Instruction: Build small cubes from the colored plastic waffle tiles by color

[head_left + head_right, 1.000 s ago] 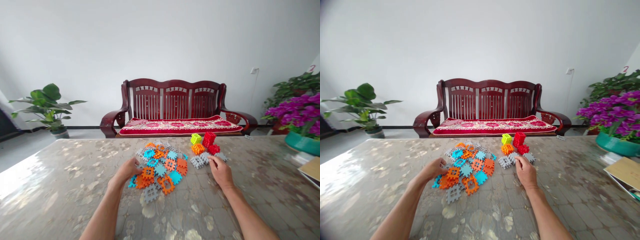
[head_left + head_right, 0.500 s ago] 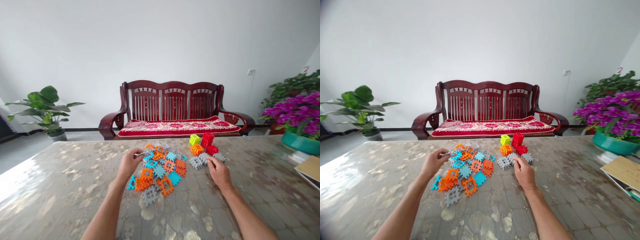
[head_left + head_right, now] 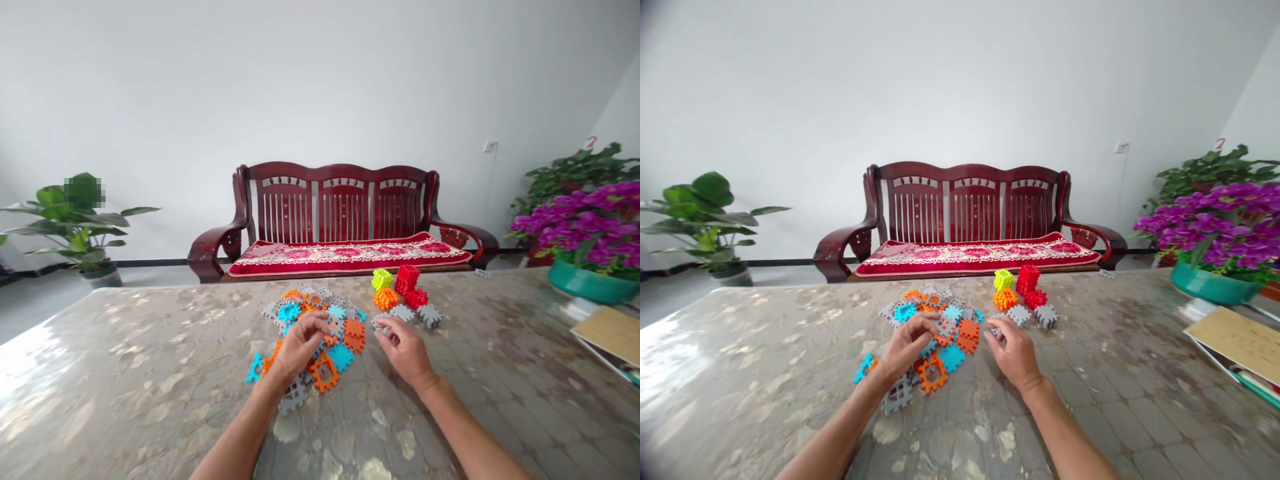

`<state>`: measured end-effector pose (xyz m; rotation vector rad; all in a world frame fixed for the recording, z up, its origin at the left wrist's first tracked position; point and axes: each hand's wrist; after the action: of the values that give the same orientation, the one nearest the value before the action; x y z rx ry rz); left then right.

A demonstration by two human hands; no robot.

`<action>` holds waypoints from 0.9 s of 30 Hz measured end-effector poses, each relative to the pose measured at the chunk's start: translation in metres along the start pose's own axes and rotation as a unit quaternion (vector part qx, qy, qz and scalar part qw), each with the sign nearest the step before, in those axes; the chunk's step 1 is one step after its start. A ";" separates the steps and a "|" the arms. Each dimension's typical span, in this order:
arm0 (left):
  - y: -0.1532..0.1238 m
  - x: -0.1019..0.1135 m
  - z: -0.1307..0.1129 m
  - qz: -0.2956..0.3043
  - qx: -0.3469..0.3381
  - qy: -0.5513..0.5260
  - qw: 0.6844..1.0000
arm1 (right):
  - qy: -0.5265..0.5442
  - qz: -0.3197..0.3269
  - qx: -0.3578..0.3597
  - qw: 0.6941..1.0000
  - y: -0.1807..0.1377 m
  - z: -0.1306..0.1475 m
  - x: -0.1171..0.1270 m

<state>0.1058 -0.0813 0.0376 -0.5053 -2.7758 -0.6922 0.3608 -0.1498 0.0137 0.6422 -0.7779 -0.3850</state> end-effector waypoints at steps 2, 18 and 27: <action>-0.001 -0.004 -0.003 0.005 0.010 -0.021 1.000 | 0.030 0.025 -0.020 0.999 -0.002 0.016 -0.010; -0.006 -0.030 0.005 0.033 -0.014 -0.069 0.997 | 0.072 0.039 -0.003 0.997 -0.004 0.046 -0.034; -0.001 -0.011 -0.005 0.010 -0.003 -0.023 1.000 | 0.015 0.009 -0.014 1.000 0.005 0.021 -0.024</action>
<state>0.1158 -0.0878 0.0380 -0.5560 -2.8091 -0.6921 0.3298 -0.1410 0.0157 0.6134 -0.7476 -0.3689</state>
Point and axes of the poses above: each hand's wrist, its own y-axis towards the middle knuckle, its own x-axis out of the back of the hand, z = x × y, and after that the axes turned 4 degrees about y, right-handed
